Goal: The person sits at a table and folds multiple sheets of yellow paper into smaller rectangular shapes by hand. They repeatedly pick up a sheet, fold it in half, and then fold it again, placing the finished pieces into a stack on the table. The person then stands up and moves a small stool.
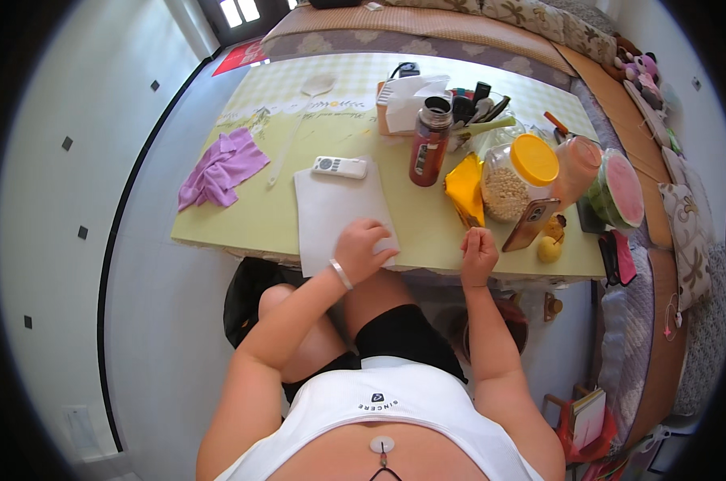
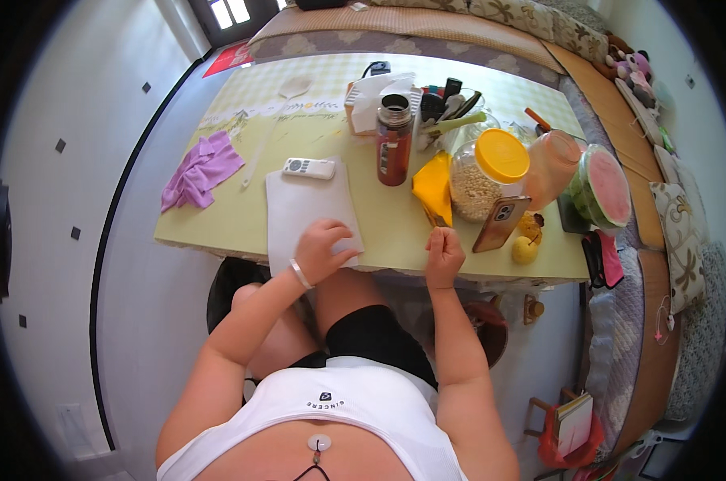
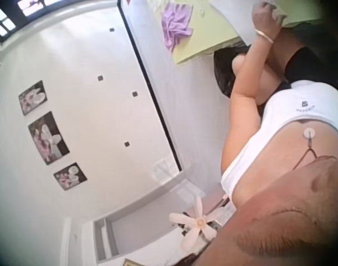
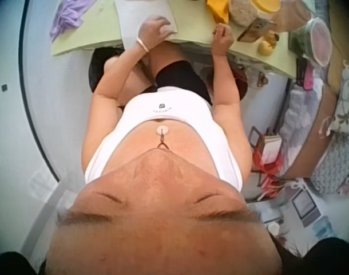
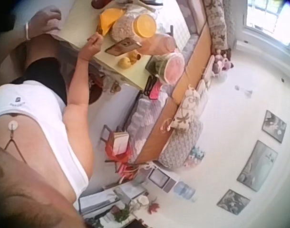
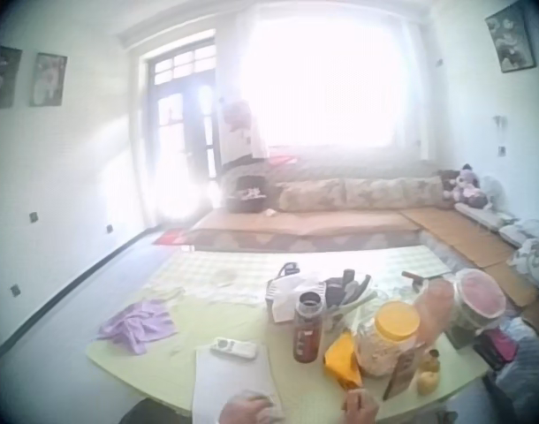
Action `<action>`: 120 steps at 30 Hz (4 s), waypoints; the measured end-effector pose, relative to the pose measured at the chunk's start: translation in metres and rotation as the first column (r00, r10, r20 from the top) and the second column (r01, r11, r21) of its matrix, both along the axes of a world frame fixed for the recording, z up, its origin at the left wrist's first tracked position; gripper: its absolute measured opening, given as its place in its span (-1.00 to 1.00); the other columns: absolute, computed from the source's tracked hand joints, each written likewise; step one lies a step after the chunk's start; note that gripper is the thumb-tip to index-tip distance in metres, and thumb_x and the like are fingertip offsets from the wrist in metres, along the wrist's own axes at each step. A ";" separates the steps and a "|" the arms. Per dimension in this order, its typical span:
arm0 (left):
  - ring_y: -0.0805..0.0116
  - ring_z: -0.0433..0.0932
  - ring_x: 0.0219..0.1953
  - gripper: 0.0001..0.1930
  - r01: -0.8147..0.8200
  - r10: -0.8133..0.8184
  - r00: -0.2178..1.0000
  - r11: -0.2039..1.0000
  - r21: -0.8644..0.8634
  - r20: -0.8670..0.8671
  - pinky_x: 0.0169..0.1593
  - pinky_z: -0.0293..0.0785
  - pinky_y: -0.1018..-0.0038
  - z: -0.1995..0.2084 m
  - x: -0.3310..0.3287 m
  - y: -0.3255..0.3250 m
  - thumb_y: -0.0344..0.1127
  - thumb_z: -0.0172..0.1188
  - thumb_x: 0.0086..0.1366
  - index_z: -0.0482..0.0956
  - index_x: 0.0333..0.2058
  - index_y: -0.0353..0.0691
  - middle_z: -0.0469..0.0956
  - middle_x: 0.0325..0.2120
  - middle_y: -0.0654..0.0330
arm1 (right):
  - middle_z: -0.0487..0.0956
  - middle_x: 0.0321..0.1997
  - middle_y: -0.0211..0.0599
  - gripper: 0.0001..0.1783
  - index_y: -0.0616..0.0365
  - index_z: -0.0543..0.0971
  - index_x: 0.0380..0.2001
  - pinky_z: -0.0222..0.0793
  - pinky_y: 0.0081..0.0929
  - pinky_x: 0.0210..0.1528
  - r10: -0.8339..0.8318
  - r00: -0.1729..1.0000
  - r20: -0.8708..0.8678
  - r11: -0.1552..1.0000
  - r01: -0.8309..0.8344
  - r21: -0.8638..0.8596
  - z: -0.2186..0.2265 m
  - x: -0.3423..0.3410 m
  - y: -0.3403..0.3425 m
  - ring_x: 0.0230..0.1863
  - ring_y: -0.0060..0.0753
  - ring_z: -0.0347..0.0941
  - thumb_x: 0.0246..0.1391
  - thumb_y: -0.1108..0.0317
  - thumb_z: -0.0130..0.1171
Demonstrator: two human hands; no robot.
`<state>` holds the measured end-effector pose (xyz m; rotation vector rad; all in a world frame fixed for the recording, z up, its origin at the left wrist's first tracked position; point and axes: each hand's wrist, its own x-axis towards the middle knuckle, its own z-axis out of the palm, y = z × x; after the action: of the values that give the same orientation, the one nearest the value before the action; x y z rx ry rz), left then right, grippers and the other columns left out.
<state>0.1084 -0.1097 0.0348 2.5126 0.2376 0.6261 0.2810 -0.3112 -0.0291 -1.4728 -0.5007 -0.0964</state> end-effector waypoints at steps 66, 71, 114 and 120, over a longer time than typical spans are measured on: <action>-0.02 0.44 -0.29 -0.67 -0.680 0.675 0.733 0.724 0.117 0.084 -0.09 0.37 0.12 -0.054 -0.066 0.113 -0.24 0.45 0.07 0.52 -0.70 -0.23 0.49 -0.55 0.05 | 0.54 -0.13 -0.27 -0.72 0.14 0.56 -0.52 0.46 -0.16 -0.09 0.222 0.938 0.268 0.703 0.037 -0.710 0.020 -0.045 0.147 -0.07 -0.11 0.48 0.06 0.18 0.35; -0.01 0.42 -0.31 -0.73 -0.660 0.654 0.750 0.730 0.176 0.098 -0.09 0.37 0.12 -0.060 -0.068 0.116 -0.28 0.45 0.06 0.53 -0.59 -0.26 0.49 -0.46 0.04 | 0.54 -0.12 -0.27 -0.72 0.15 0.57 -0.52 0.47 -0.17 -0.08 0.234 0.937 0.261 0.693 0.028 -0.721 0.021 -0.046 0.149 -0.06 -0.12 0.48 0.05 0.17 0.36; 0.19 0.63 -0.26 -0.61 -0.505 0.430 0.762 0.862 -0.030 -0.484 -0.15 0.57 0.34 -0.004 -0.032 0.171 -0.40 0.53 -0.12 0.63 -0.26 -0.27 0.64 -0.35 0.08 | 0.61 -0.37 -0.17 -0.26 0.39 0.13 0.39 0.51 -0.59 -0.47 0.449 0.742 -0.498 0.778 -0.598 -0.189 0.022 -0.030 0.164 -0.50 -0.46 0.58 0.18 0.53 0.12; 0.48 0.56 -0.51 -0.89 -0.492 0.381 0.868 0.565 -0.663 -0.319 -0.37 0.50 0.57 -0.016 -0.057 0.155 -0.55 0.37 0.03 0.64 -0.42 -0.29 0.61 -0.52 0.27 | 0.64 -0.36 -0.18 -0.32 0.31 0.17 0.38 0.56 -0.58 -0.42 0.481 0.615 -0.625 0.811 -0.583 0.050 0.017 -0.025 0.156 -0.43 -0.41 0.64 0.24 0.47 0.14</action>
<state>0.0518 0.0454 0.0184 1.6866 0.9948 0.4064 0.2564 -0.1548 -0.0121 -1.3478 -0.3903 0.9129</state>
